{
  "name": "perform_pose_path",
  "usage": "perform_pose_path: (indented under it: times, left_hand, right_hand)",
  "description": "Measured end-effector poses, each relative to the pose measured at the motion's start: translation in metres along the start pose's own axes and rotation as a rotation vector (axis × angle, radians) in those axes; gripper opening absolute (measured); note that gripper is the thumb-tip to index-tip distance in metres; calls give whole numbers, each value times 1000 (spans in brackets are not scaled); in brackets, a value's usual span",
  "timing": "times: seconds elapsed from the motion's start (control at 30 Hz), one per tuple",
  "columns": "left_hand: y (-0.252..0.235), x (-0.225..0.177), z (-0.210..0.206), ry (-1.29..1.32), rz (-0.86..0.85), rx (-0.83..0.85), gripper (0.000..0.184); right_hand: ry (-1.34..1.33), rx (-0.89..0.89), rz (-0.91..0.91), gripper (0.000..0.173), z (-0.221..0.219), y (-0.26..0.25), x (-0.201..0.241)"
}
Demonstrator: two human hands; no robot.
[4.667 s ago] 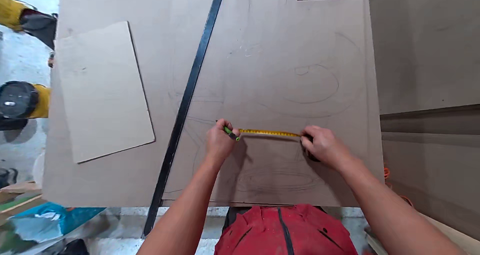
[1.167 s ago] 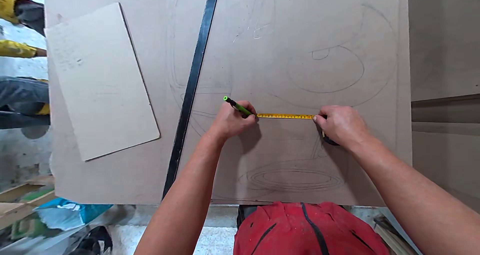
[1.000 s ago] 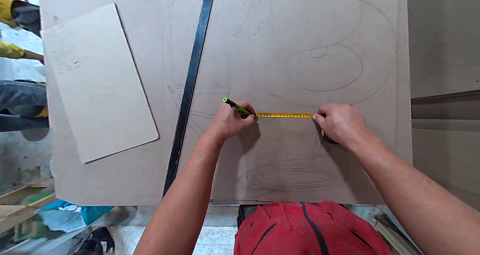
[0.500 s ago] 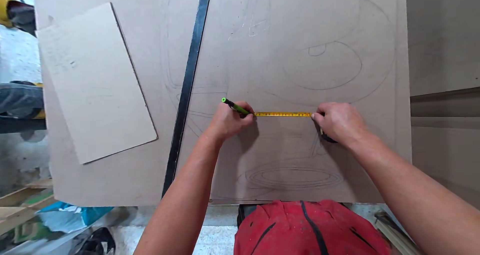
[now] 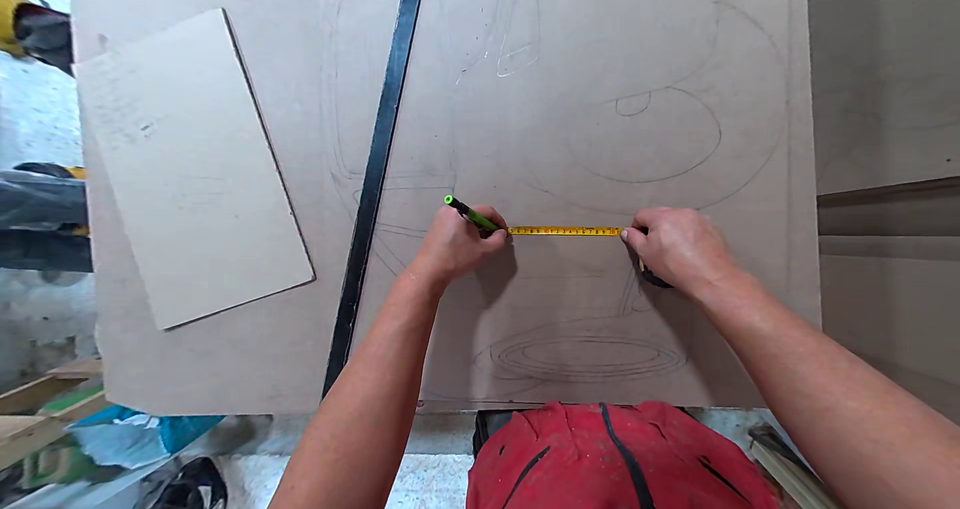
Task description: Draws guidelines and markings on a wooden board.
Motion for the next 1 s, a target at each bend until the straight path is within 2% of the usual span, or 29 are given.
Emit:
perform_pose_path:
  times: [0.2,0.5,1.0]
  left_hand:
    - [0,-3,-1,54,38,-30,5]
    - [-6,-12,-38,184,-13,-50,5]
    - [-5,-10,-39,198,-21,-76,3]
  right_hand:
    - [1,13,-4,28,0,-1,1]
    - [-28,3,1,27,-1,-1,-1]
    - [-19,32,-7,27,2,-1,0]
Point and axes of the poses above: each hand's wrist, its own y-axis away from the middle knuckle, its own z-axis out of the back of the hand, x = y × z, the point moved 1 cm from there along -y, towards the middle knuckle, and after that the axes turned 12 degrees about y, right-handed, at the moved point
